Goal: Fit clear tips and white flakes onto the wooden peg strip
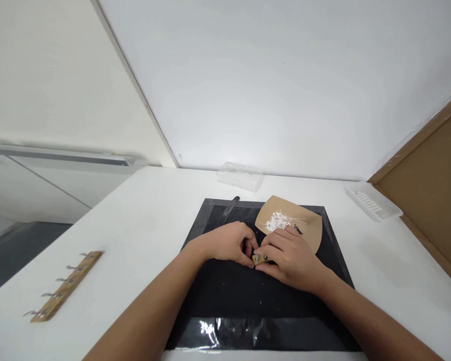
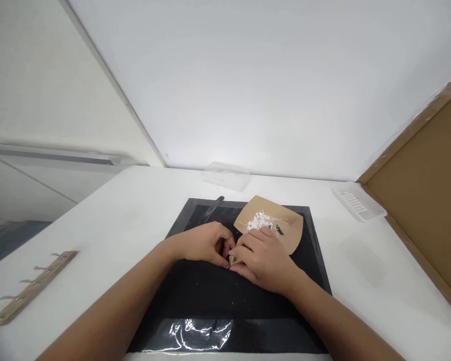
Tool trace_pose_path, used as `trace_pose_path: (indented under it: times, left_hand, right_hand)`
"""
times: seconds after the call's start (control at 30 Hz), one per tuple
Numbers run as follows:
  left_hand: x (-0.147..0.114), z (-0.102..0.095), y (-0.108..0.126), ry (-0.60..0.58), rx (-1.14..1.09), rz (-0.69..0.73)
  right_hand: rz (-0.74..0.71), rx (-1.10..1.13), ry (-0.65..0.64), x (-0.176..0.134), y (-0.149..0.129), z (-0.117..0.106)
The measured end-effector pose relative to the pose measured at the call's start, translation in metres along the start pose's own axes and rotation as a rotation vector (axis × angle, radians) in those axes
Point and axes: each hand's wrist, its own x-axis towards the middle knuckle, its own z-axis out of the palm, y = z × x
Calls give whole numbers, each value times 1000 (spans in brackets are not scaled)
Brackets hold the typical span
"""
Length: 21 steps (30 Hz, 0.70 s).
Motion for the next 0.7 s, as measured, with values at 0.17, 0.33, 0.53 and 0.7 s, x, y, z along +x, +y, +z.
trace_pose_path:
  times: [0.17,0.33,0.53,0.7]
  left_hand:
    - [1,-1,-1,-30,11,11]
    - [0,-2,0,-29,-11,-5]
    - [0,-1,-2,-22,-28,16]
    - [0,-1,-3,-10,7,63]
  right_hand:
    - [-38,42,0,-1,-1,0]
    - [-42,42,6,-1,-1,1]
    - [-53,37,-4,0,0,2]
    - [-103,-13,-7,2,-1,2]
